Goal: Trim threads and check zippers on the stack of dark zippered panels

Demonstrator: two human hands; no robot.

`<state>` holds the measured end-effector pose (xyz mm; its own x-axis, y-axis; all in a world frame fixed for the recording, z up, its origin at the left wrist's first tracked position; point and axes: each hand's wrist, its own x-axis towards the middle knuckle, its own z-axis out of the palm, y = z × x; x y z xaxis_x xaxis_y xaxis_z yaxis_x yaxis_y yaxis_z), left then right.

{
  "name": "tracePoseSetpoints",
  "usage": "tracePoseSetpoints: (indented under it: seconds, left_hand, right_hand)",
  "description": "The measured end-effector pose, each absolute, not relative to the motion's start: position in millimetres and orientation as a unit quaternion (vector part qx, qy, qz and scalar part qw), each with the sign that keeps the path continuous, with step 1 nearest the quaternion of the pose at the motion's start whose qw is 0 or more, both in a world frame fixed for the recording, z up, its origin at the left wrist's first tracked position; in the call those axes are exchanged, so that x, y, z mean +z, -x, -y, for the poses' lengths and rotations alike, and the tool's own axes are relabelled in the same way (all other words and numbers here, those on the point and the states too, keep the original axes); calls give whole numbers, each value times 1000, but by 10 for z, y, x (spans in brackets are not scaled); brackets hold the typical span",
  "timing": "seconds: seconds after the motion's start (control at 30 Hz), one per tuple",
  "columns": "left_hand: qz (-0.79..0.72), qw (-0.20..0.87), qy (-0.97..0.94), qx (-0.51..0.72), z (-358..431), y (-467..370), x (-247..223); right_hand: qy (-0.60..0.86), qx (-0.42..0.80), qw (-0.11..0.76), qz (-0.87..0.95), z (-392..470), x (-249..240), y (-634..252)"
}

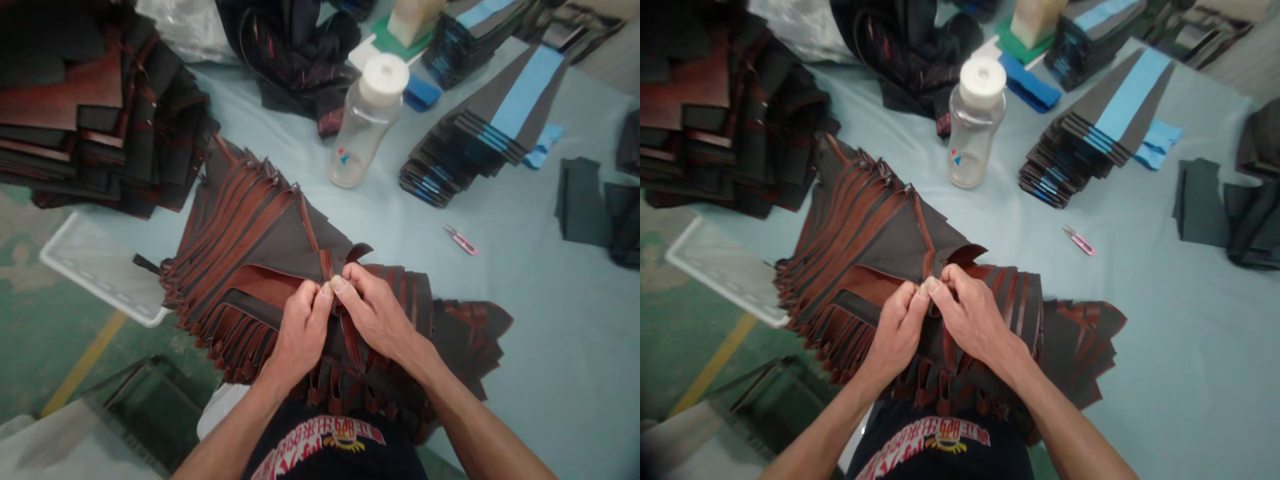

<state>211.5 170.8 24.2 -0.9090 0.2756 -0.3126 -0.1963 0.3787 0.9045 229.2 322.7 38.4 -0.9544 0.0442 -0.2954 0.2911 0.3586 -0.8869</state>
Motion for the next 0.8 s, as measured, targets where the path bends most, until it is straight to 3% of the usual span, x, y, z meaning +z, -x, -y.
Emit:
tracePoseSetpoints:
  seconds: [0.17, 0.27, 0.5, 0.8]
  left_hand:
    - [-795, 238, 13, 558, -1732, -2111, 223]
    - [-777, 278, 23, 565, -1760, -2141, 176]
    - [-770, 349, -111, 523, -1609, -2026, 239]
    - [-708, 379, -205, 560, -1417, -1762, 156]
  right_hand:
    - [-161, -434, 60, -884, -3464, 547, -2082]
    - [-175, -422, 36, -889, -3514, 460, -1817]
    - [-123, -360, 95, -920, -3363, -141, -1031]
    - [-39, -312, 124, -941, -3334, -400, -772]
